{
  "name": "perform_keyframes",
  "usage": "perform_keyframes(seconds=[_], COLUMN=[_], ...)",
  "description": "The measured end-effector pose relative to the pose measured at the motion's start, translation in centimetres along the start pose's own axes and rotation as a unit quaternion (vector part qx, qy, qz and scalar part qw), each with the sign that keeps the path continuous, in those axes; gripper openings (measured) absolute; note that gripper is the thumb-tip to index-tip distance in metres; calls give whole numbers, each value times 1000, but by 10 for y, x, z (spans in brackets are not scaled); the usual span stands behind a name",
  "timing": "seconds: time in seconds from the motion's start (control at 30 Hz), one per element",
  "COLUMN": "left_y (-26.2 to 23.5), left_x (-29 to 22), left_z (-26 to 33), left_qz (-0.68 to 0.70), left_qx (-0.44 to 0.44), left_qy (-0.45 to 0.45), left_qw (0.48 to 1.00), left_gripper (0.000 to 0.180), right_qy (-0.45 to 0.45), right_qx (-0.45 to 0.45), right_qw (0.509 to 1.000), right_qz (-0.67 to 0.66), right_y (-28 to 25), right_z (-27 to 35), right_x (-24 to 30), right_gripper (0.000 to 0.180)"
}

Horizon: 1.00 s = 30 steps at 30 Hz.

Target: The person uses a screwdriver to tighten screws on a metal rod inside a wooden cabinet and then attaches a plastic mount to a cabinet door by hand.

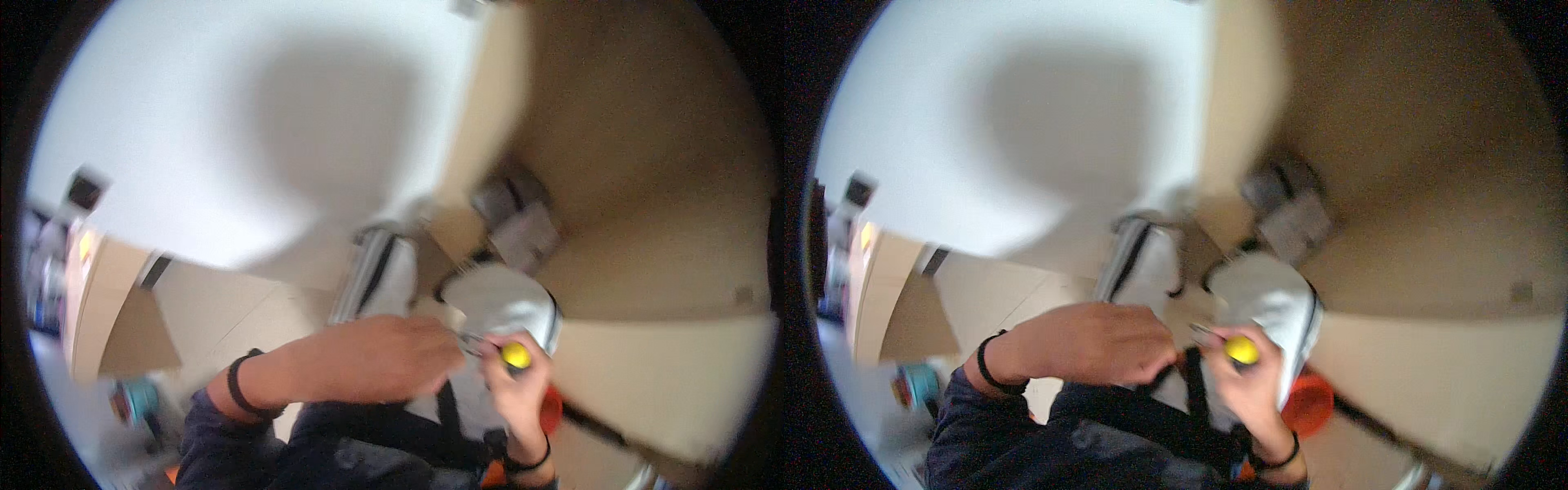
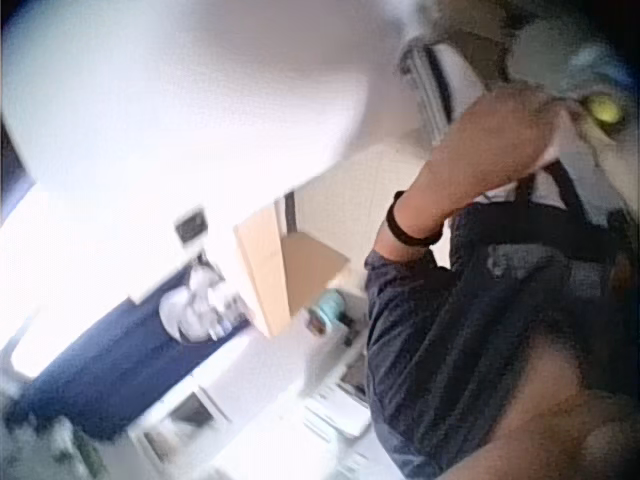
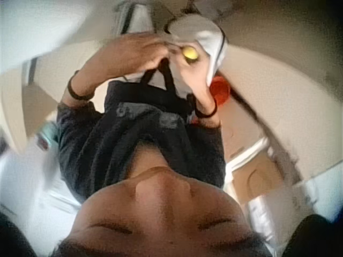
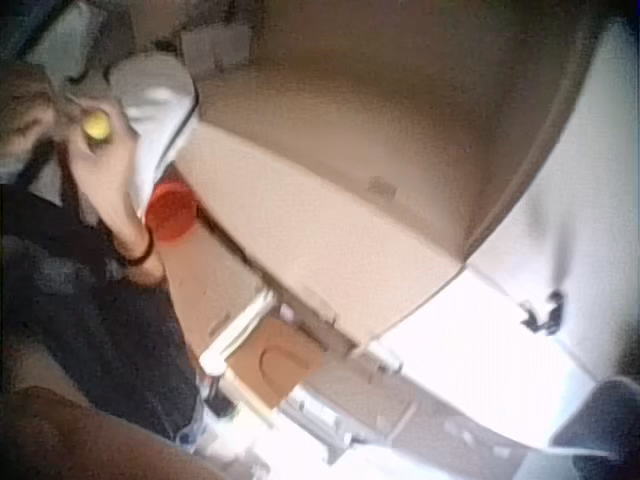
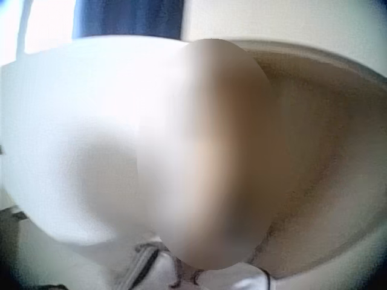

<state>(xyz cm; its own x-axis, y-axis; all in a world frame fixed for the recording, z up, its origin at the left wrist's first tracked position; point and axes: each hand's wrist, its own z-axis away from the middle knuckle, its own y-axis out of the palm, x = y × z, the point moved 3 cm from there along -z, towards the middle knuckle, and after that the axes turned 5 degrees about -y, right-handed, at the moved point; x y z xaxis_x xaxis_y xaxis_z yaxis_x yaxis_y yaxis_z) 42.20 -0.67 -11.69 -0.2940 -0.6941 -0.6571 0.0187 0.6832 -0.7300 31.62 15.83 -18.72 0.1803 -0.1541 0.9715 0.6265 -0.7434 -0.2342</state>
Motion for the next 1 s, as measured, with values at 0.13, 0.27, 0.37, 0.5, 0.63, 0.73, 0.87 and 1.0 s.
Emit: perform_keyframes(seconds=[0.13,0.27,0.37,0.5,0.63,0.73,0.87,1.0], left_y=[-109,-143,-158,-180,-211,-227,-232,-226], left_x=[-38,-64,-18,48,97,119,134,136], left_z=[91,248,345,459,497,504,507,510], left_qz=[92,-127,-88,-167,-257,-279,-355,-351], left_qx=[-161,-666,-761,-759,-707,-657,-587,-585], left_qy=[96,-143,-266,-413,-493,-581,-652,-659], left_qw=[978,721,585,474,438,391,323,316], left_gripper=[13,22,23,25,28,32,29,30], right_qy=[100,-10,-18,1,-23,-28,-50,-54], right_qx=[-60,-18,-32,-39,-50,-71,-86,-83], right_qw=[993,1000,998,998,997,996,994,994], right_qz=[-14,16,-51,-46,-46,-46,-37,-45], right_y=[-30,-41,-33,-21,-12,-11,-13,-23], right_z=[-3,-10,-15,-21,-25,-26,-24,-26], right_x=[-9,-63,-36,0,11,12,13,4], right_gripper=[9,12,6,7,9,9,10,11])
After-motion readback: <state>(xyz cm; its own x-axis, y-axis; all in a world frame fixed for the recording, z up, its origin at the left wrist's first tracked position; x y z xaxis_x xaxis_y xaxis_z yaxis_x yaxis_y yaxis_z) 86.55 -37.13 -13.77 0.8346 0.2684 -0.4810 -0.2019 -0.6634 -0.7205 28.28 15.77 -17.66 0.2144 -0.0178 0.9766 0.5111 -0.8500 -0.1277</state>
